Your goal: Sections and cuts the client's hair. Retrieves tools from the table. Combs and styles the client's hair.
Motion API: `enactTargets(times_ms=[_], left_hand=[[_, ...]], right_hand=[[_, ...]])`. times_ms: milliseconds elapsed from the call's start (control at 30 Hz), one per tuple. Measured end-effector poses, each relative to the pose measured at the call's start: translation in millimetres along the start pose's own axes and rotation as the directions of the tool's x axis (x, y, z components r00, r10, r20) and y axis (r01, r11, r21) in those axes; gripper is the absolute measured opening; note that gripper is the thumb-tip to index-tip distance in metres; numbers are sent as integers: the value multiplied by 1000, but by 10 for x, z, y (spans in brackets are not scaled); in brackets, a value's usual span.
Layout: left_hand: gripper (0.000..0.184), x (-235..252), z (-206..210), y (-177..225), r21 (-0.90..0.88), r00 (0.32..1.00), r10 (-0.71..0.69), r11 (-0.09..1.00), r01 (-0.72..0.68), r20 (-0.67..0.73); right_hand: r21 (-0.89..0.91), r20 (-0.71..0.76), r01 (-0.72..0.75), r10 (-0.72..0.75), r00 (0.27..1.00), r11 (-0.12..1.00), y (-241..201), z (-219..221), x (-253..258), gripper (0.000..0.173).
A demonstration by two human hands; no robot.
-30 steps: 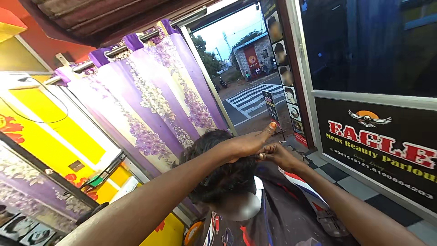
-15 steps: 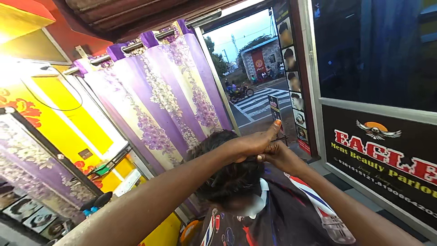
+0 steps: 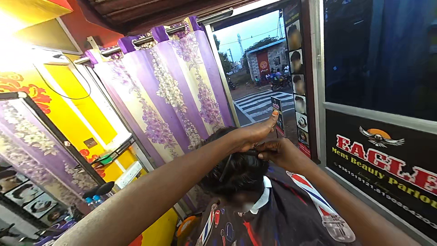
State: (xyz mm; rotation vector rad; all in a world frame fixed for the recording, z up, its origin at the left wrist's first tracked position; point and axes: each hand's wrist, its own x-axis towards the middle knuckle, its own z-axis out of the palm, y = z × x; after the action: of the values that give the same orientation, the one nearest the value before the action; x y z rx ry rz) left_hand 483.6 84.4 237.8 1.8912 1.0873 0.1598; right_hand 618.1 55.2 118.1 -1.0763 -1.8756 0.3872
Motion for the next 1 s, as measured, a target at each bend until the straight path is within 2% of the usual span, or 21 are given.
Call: enactTargets(times_ms=[67, 133, 200, 267, 367, 467, 567, 633, 733, 800, 833, 867, 933, 967, 1000], left_hand=[[87, 32, 22, 12, 1, 1000, 5, 1000, -5, -3], [88, 71, 42, 26, -12, 1000, 14, 1000, -14, 0], [89, 110, 55, 44, -30, 1000, 29, 999, -29, -10], [89, 130, 65, 78, -57, 999, 39, 998, -40, -28], [88, 187, 68, 131, -163, 998, 34, 986, -43, -59], [88, 218, 61, 175, -324, 995, 102, 940, -104, -26], [91, 115, 17, 254, -444, 976, 217, 876, -186, 21], [91, -55, -54, 324, -476, 934, 353, 831, -288, 50], [90, -428, -169, 338, -425, 818, 575, 737, -525, -13], [87, -744, -234, 222, -266, 705, 703, 666, -697, -87], [81, -891, -266, 107, -100, 617, 775, 609, -787, -139], [72, -1015, -302, -47, 129, 496, 851, 519, -845, -174], [62, -1212, -345, -425, 563, 245, 952, 305, -768, -181], [58, -1259, -338, -635, 664, 139, 972, 231, -712, -188], [54, -1267, -302, -860, 703, 65, 975, 198, -683, -212]], right_hand=[[3, -55, -20, 20, 998, 1000, 7, 17, -54, 22], [-27, -239, 26, -32, 971, 999, -4, 106, -153, 23], [-149, -447, 121, -177, 877, 981, -17, 238, -247, 18], [-274, -538, 196, -319, 780, 942, -60, 357, -313, 17], [-346, -497, 266, -416, 761, 900, -126, 493, -345, 22], [-385, -466, 277, -444, 765, 880, -118, 554, -312, 25], [-383, -465, 269, -436, 770, 884, -114, 535, -286, 25], [-371, -458, 274, -431, 778, 887, -120, 511, -283, 26], [-323, -474, 278, -409, 780, 904, -158, 477, -331, 24], [-274, -516, 254, -364, 775, 928, -181, 470, -418, 22], [-254, -542, 246, -348, 765, 936, -189, 466, -462, 22], [-239, -563, 240, -335, 756, 941, -198, 462, -503, 21], [-236, -586, 230, -327, 741, 944, -242, 447, -550, 21], [-252, -585, 222, -331, 740, 942, -275, 430, -550, 21], [-273, -577, 214, -338, 743, 938, -318, 409, -539, 21]])
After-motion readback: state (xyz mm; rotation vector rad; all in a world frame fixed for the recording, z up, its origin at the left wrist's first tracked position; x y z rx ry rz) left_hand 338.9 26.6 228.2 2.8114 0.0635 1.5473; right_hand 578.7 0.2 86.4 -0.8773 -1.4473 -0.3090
